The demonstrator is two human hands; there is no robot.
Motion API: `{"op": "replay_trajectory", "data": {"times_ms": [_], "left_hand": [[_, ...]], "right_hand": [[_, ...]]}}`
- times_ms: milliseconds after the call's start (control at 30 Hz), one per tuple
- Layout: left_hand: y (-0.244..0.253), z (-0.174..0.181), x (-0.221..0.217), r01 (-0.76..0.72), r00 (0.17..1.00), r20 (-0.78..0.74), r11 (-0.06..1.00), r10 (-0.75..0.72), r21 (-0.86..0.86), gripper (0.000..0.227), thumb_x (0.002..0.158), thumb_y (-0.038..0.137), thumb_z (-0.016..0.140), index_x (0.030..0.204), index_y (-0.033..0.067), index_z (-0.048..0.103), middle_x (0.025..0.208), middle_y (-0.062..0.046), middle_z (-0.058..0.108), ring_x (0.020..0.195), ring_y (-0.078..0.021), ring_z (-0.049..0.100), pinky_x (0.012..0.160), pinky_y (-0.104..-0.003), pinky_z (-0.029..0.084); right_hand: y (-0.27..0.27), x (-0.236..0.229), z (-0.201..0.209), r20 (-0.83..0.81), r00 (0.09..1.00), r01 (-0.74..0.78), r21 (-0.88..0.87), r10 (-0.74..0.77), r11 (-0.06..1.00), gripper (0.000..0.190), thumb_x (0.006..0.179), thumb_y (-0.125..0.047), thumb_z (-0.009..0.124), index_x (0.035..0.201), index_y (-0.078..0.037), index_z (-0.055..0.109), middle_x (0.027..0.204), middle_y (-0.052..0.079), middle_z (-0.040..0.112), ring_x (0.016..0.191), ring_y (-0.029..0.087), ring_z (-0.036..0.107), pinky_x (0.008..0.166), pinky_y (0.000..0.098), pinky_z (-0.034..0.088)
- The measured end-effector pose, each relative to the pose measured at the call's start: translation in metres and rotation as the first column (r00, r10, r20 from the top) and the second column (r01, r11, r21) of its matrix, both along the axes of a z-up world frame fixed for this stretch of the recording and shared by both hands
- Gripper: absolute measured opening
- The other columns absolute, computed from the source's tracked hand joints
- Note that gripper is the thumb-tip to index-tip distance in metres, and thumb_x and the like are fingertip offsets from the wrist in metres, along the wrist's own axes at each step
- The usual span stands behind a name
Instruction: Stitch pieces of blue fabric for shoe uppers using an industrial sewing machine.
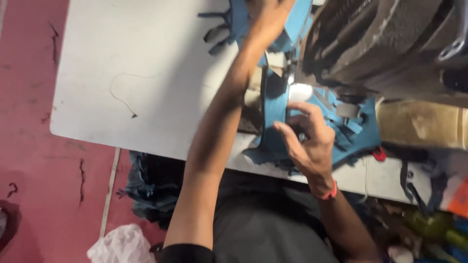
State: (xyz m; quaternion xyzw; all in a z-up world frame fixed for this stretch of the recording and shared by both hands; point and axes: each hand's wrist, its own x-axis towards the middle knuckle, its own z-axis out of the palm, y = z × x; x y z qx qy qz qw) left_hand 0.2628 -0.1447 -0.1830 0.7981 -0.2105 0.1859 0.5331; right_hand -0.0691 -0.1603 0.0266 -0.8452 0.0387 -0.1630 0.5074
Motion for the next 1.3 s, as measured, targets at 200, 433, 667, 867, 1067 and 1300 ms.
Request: {"op": "replay_trajectory", "data": {"times_ms": [200, 433, 667, 867, 1067, 1300], "left_hand": [[0.096, 0.147, -0.161, -0.14, 0.949, -0.315, 0.884, -0.008, -0.446, 0.035, 0.108, 0.026, 0.053, 0.131, 0.0009, 0.057, 0.107, -0.02, 0.06, 0.077, -0.0228, 0.053, 0.068, -0.039, 0.047], [0.131, 0.2, -0.297, 0.148, 0.718, -0.57, 0.888, -0.4, -0.436, 0.063, 0.103, 0.01, 0.067, 0.157, 0.0014, 0.038, 0.118, -0.015, 0.064, 0.105, -0.019, 0.063, 0.093, -0.032, 0.053], [0.144, 0.195, -0.323, 0.16, 0.846, -0.463, 0.954, -0.265, -0.254, 0.067, 0.102, 0.006, 0.068, 0.159, -0.0013, 0.035, 0.131, -0.02, 0.069, 0.118, -0.0275, 0.073, 0.1, -0.035, 0.058], [0.146, 0.198, -0.328, 0.134, 0.943, -0.303, 0.99, -0.138, -0.035, 0.079, 0.093, 0.007, 0.077, 0.159, 0.0002, 0.033, 0.146, -0.026, 0.059, 0.131, -0.0404, 0.064, 0.107, -0.044, 0.054], [0.151, 0.19, -0.313, 0.226, 0.85, -0.416, 0.937, -0.324, -0.266, 0.075, 0.097, 0.011, 0.078, 0.158, 0.0115, 0.035, 0.152, -0.017, 0.057, 0.128, -0.0273, 0.07, 0.104, -0.038, 0.061], [0.168, 0.187, -0.267, 0.391, 0.787, -0.396, 0.88, -0.472, -0.27, 0.067, 0.089, 0.013, 0.082, 0.144, 0.0142, 0.044, 0.128, -0.011, 0.063, 0.115, -0.026, 0.068, 0.092, -0.037, 0.06]], "right_hand": [[-0.009, 0.007, 0.005, 0.087, 0.994, -0.07, 0.107, 0.061, 0.992, 0.042, 0.098, 0.007, 0.073, 0.137, 0.005, 0.06, 0.101, 0.009, 0.073, 0.089, 0.008, 0.066, 0.08, 0.0209, 0.054], [-0.015, 0.013, -0.003, 0.12, 0.99, -0.086, 0.114, 0.073, 0.99, 0.032, 0.096, 0.008, 0.076, 0.127, 0.005, 0.07, 0.103, 0.012, 0.076, 0.09, 0.009, 0.068, 0.079, 0.0203, 0.055], [-0.007, 0.016, 0.005, 0.107, 0.992, -0.068, 0.054, 0.062, 0.996, 0.026, 0.097, 0.008, 0.078, 0.122, 0.007, 0.072, 0.108, 0.014, 0.077, 0.097, 0.011, 0.071, 0.086, 0.0233, 0.057], [-0.005, 0.016, 0.009, 0.05, 0.997, -0.067, 0.14, 0.061, 0.988, 0.025, 0.099, 0.008, 0.076, 0.124, 0.007, 0.072, 0.11, 0.012, 0.077, 0.097, 0.01, 0.071, 0.087, 0.0223, 0.057], [-0.006, 0.017, 0.01, 0.036, 0.998, -0.059, 0.08, 0.056, 0.995, 0.023, 0.099, 0.008, 0.078, 0.122, 0.007, 0.073, 0.103, 0.011, 0.077, 0.092, 0.009, 0.069, 0.083, 0.0219, 0.056], [-0.006, 0.018, 0.01, 0.023, 0.997, -0.075, 0.143, 0.073, 0.987, 0.021, 0.101, 0.007, 0.076, 0.122, 0.007, 0.074, 0.104, 0.009, 0.077, 0.092, 0.008, 0.069, 0.081, 0.0203, 0.056]]}}
